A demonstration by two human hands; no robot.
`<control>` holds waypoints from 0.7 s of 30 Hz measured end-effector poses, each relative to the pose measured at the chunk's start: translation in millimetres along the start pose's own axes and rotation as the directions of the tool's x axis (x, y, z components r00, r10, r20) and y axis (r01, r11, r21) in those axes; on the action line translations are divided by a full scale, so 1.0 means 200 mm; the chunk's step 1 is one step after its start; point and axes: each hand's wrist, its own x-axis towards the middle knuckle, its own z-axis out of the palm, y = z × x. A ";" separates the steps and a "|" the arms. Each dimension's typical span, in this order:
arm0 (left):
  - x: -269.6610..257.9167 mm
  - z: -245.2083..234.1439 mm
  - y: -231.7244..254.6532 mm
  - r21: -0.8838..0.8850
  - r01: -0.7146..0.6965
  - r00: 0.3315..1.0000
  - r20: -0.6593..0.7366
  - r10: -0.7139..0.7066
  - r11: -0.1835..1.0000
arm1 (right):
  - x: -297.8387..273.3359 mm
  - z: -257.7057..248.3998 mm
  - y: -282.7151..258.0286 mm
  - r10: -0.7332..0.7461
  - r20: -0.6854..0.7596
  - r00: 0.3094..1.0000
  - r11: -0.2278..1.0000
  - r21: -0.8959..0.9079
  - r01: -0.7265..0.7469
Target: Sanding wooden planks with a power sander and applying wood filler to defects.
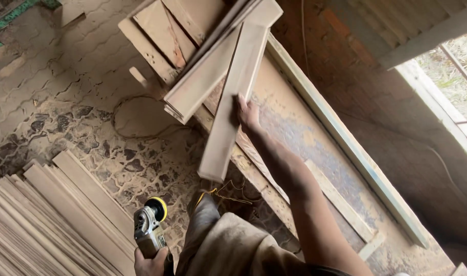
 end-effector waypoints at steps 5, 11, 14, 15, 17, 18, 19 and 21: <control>0.07 -0.07 0.24 0.325 0.001 0.997 -0.072 0.024 0.946 | 0.54 0.30 -0.28 0.327 -0.042 0.944 0.913 0.272 -0.304; 0.11 -0.14 0.48 0.414 -0.327 0.936 0.269 0.229 0.850 | 0.12 0.24 -0.21 0.090 -0.125 0.988 0.996 0.022 -0.088; 0.11 -0.03 0.72 0.316 -0.367 0.866 0.460 0.196 0.875 | -0.57 0.06 -0.24 0.211 0.080 0.974 0.977 0.010 -0.212; 0.10 0.03 0.79 0.259 -0.317 0.859 0.486 0.161 0.912 | -0.79 0.05 -0.27 0.303 0.211 0.929 0.945 0.061 -0.322; 0.12 0.11 0.81 0.292 -0.337 0.842 0.520 0.147 0.895 | -1.25 -0.11 -0.06 0.314 0.208 0.926 0.935 0.101 -0.339; 0.11 0.15 0.81 0.281 -0.340 0.848 0.505 0.163 0.897 | -1.49 -0.15 0.02 0.277 0.265 0.923 0.940 0.126 -0.318; 0.15 0.16 0.81 0.317 -0.361 0.827 0.544 0.143 0.877 | -1.65 -0.32 0.03 0.309 0.214 0.927 0.928 0.146 -0.343; 0.20 0.22 0.78 0.140 -0.404 0.710 0.672 0.213 0.904 | -1.98 -0.65 0.05 0.591 0.193 0.783 0.802 -0.034 -0.596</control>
